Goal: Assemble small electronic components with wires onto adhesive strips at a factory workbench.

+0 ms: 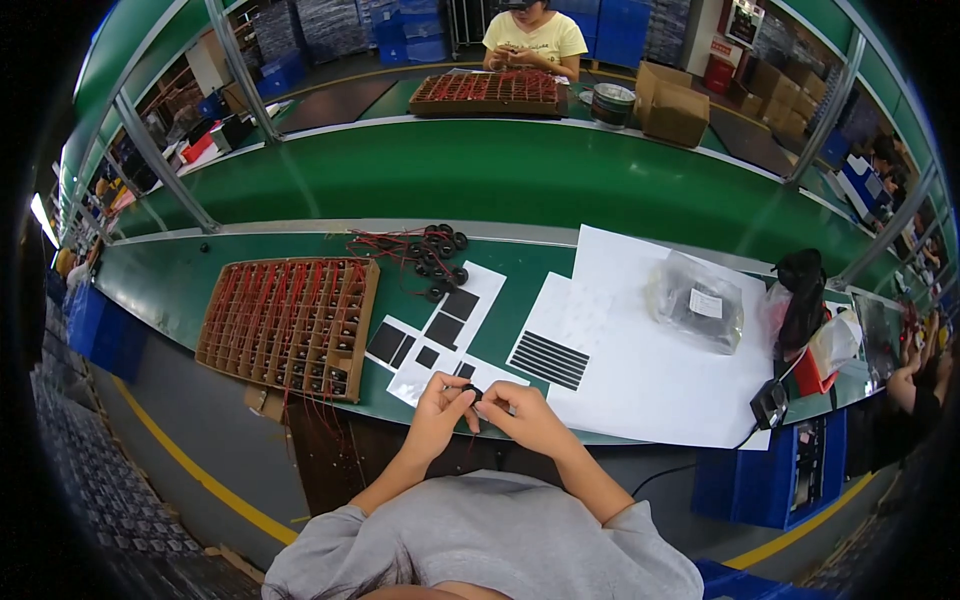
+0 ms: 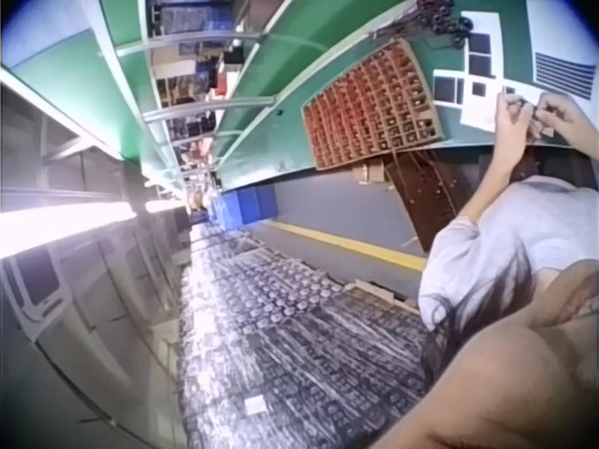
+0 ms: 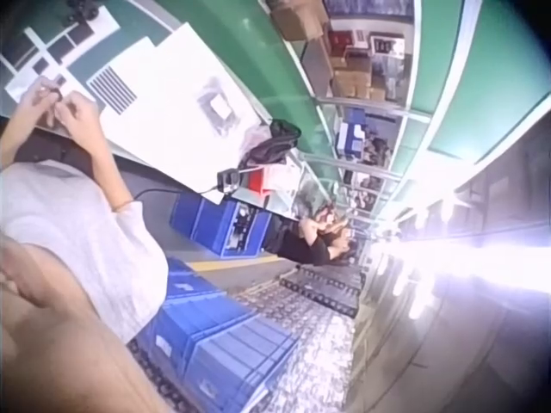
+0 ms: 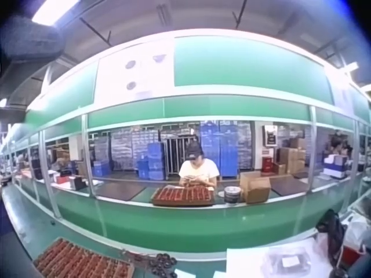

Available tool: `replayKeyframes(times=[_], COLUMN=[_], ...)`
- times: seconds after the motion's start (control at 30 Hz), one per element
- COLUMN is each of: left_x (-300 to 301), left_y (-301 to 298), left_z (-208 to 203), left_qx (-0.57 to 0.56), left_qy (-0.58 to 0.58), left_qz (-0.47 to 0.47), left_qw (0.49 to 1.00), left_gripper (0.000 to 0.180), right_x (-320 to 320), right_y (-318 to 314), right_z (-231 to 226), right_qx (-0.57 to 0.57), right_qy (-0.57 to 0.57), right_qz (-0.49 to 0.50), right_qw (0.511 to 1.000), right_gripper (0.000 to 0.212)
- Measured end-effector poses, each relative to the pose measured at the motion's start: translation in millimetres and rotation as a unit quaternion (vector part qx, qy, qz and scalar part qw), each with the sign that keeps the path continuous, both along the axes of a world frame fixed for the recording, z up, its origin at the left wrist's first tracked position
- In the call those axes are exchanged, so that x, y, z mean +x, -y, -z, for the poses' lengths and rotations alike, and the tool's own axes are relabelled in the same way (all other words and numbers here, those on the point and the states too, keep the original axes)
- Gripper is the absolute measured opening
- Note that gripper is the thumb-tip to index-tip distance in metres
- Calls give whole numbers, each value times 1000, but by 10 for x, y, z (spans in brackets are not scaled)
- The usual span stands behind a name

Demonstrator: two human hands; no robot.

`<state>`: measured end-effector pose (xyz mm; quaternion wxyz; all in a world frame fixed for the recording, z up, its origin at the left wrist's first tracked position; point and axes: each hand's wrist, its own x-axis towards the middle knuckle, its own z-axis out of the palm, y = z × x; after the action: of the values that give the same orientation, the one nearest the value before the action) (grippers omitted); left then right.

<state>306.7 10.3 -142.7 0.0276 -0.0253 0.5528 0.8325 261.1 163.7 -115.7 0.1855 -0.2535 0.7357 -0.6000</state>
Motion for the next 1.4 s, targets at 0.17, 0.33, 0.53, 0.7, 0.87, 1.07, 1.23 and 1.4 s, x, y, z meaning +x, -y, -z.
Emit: replayKeyframes(times=[0.17,0.33,0.53,0.7,0.87,1.07,1.23,1.4], left_x=[11,-19,-54,-69,-105,-94,-84,-80], left_y=[5,7,-2,-22,-59,-73,-46,-23], left_z=[49,75,71,94,210,259,244,245], left_qx=[-9,-22,29,-4,1,28,121,190], left_qy=[-5,13,60,41,19,35,66,83], left_qz=[5,32,23,10,-7,-11,-5,24], left_qw=[1000,999,997,999,1000,999,990,978], left_gripper=[19,19,19,17,17,15,13,11], right_x=[3,4,10,16,21,34,27,8], right_y=[-3,-30,-37,-57,-39,-30,-15,6], right_z=[19,84,120,103,73,133,168,196], right_qx=[4,-4,-29,-4,4,-1,36,33], right_qy=[-4,8,24,47,44,41,11,7], right_qz=[0,2,9,4,8,24,66,63], right_qw=[1000,1000,999,999,999,999,997,997], right_gripper=[16,15,15,14,14,15,14,13])
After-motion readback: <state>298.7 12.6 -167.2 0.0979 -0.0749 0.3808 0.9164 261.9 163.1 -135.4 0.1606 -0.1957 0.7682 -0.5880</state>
